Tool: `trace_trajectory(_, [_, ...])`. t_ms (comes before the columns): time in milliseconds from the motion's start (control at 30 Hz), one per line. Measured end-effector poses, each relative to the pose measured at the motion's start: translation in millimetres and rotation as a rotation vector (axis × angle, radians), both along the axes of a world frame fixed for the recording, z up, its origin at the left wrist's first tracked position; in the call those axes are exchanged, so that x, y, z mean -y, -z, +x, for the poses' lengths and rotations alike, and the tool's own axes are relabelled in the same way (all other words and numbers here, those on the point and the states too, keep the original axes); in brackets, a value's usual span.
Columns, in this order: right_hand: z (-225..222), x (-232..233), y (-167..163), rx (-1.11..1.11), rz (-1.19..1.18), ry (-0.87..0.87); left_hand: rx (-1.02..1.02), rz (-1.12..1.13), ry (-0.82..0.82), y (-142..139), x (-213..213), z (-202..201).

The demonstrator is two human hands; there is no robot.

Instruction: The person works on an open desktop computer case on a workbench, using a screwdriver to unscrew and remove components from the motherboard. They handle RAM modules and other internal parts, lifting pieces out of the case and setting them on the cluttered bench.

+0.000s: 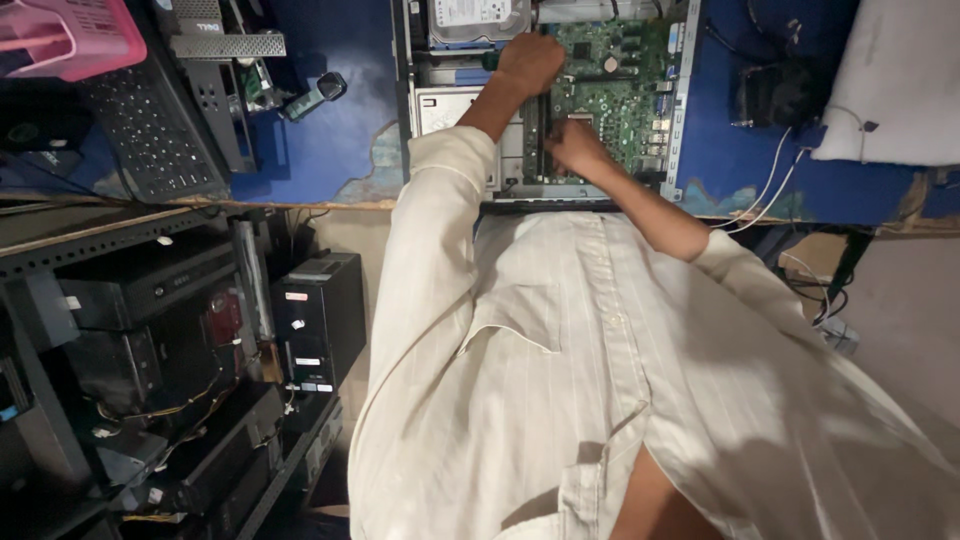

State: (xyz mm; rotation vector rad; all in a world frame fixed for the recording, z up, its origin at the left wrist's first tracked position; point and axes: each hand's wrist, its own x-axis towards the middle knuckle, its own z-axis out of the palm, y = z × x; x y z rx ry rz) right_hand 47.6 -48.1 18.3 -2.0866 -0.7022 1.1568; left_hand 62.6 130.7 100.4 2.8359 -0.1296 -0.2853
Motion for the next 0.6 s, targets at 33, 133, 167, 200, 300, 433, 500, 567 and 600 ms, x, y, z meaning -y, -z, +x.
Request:
trace_trajectory(33, [0.4,-0.1,0.7,0.026,-0.001,-0.013,0.015,0.004,0.006,0.3,0.3,0.0])
trace_trajectory(133, [2.0,-1.6,-0.1,0.027,-0.006,-0.003,0.040,0.010,0.014,0.3,0.8,-0.5])
trace_trajectory(167, [2.0,-2.3,-0.5,0.016,-0.008,0.008,0.035,0.008,0.011,0.2,0.7,-0.6])
trace_trajectory(200, [1.6,-3.0,-1.1,-0.001,-0.014,0.023,0.031,0.006,0.007,0.0,0.6,-0.7])
trace_trajectory(300, [-0.4,-3.0,-2.0,-0.014,-0.043,0.041,0.021,0.001,0.016,-0.2,0.0,-1.2])
trace_trajectory(433, [-2.5,-1.8,-1.0,0.020,-0.015,0.035,0.017,-0.010,0.017,0.9,0.1,-1.4])
trace_trajectory(500, [-2.9,-2.6,-0.5,0.031,0.010,0.042,0.004,-0.002,0.028,1.1,0.4,-1.4])
trace_trajectory(567, [-3.5,-4.0,-0.4,0.052,-0.011,0.045,0.005,0.009,0.027,1.0,0.3,-1.3])
trace_trajectory(600, [-3.8,-4.7,-0.5,0.058,-0.026,0.043,0.007,0.013,0.027,1.1,0.3,-1.3])
